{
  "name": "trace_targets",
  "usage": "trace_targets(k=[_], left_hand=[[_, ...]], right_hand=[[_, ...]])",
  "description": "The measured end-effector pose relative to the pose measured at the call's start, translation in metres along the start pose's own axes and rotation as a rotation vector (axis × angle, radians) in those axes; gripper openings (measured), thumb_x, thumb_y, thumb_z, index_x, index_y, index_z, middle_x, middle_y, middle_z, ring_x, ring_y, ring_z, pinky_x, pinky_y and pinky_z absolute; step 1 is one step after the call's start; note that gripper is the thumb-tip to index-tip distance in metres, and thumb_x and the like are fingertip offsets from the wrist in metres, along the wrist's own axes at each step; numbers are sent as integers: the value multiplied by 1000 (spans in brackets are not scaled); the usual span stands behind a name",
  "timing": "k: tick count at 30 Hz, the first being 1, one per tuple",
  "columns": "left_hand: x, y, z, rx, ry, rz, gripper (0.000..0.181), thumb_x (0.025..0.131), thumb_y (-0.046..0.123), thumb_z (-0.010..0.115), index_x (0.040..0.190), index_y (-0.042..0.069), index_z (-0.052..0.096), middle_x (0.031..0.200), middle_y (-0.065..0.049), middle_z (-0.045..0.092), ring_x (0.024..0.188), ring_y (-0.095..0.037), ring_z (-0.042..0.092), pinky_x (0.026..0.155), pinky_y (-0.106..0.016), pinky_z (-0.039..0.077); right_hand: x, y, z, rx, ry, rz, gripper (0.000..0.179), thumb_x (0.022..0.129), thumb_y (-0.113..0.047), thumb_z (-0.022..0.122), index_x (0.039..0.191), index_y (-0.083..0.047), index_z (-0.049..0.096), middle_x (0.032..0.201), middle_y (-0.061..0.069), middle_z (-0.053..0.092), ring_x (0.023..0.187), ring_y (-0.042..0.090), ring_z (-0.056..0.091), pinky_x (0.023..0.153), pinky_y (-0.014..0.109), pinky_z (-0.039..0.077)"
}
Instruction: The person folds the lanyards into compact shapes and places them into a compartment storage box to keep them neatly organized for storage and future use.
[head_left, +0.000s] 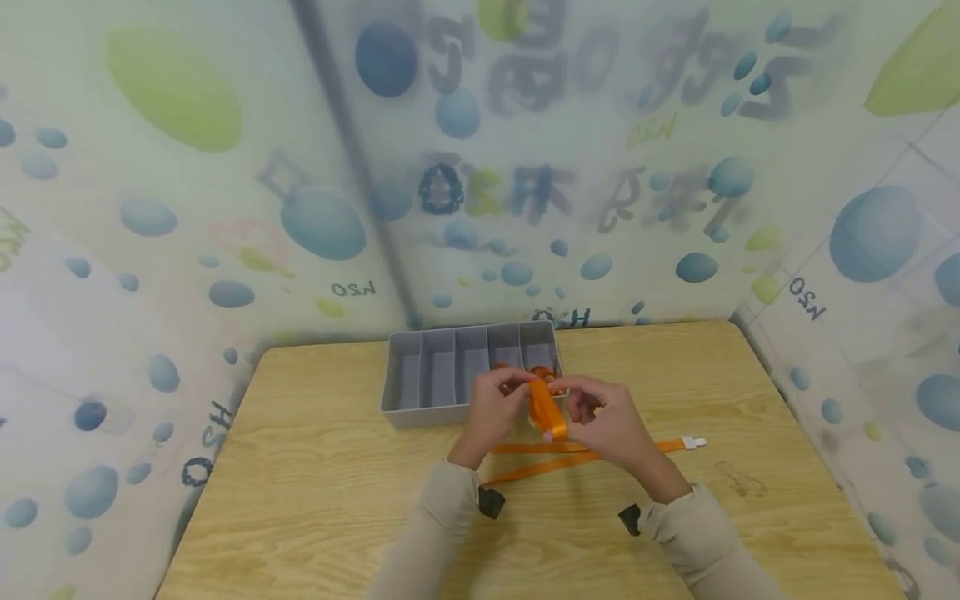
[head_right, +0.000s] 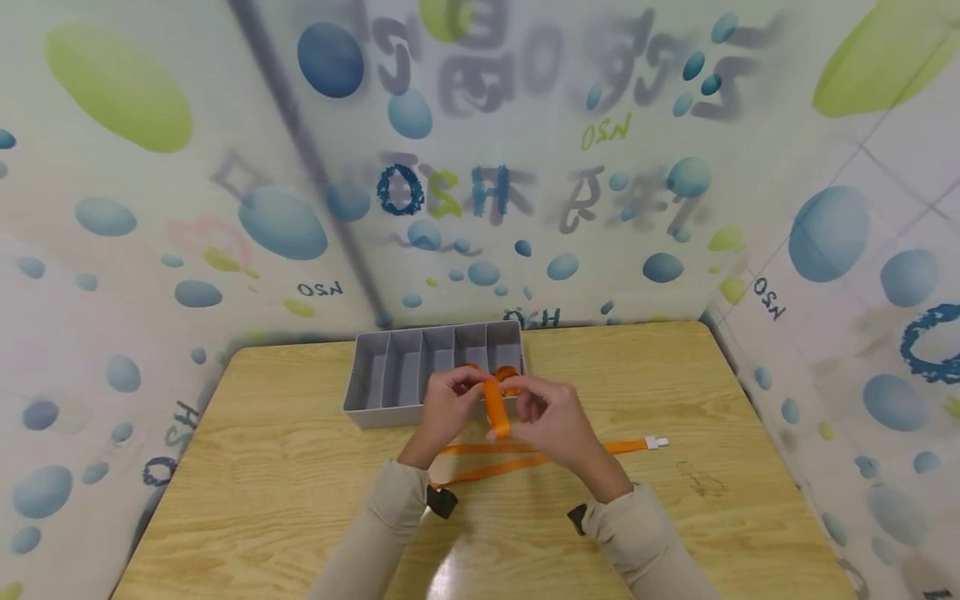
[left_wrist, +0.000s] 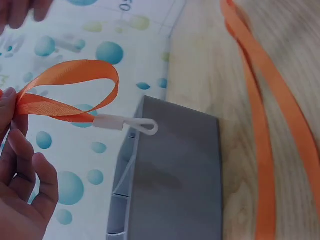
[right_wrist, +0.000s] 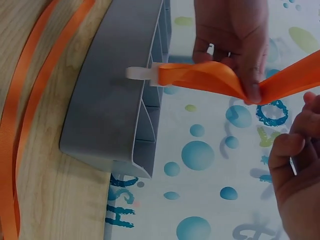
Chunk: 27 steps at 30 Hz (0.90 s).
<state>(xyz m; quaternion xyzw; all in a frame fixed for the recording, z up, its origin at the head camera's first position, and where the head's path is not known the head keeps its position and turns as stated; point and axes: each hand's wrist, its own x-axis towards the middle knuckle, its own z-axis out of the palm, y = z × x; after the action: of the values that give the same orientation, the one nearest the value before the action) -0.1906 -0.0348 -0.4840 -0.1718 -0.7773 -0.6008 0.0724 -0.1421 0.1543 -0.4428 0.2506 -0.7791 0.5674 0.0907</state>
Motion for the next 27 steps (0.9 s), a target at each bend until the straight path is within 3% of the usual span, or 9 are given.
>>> trace_targets(k=[5,10,13,18,21,27], left_hand=[[3,5,-4,-33,6,-24,9,91,0,69,93,3,77,86,-9,72,64,-13,56,55,-23,48],[6,10,-8,-68,17,-41,10,92,1,67,94,3,77,88,-10,73,66,-14,61,58,-25,54],[7,13,-10,-86,27,-44,11,92,1,66,94,3,77,89,-10,73,67,-14,62,60,-26,54],[5,41,-17,-123,11,-78,12,92,-2,63,97,-3,75,93,-16,72,67,-13,60,61,-23,52],[5,53,-18,-131,-13,-109,13,93,-4,62,98,-7,73,94,-20,72,69,-15,60,63,-22,51],[7,32,-11,-176,-48,-134,13,94,-2,63,101,-5,73,92,-18,73,76,-16,65,71,-30,57]], right_hand=[[0,-7,0,19,-22,-22,60,63,14,86,119,8,64,67,12,54,53,12,41,47,26,36],[2,-23,0,33,-20,-44,68,61,14,87,123,12,60,71,3,54,53,13,40,45,26,36],[0,-23,2,22,-13,-25,73,61,13,87,128,11,58,85,4,56,57,16,41,47,28,37],[-5,4,7,-14,-32,61,81,62,8,90,135,6,56,118,13,56,75,19,47,53,29,40],[-8,24,8,-9,-55,91,82,64,1,92,138,0,56,124,15,56,78,19,48,53,28,39],[-12,37,9,17,-79,131,72,68,-8,92,134,-8,62,114,8,63,74,20,52,55,26,40]])
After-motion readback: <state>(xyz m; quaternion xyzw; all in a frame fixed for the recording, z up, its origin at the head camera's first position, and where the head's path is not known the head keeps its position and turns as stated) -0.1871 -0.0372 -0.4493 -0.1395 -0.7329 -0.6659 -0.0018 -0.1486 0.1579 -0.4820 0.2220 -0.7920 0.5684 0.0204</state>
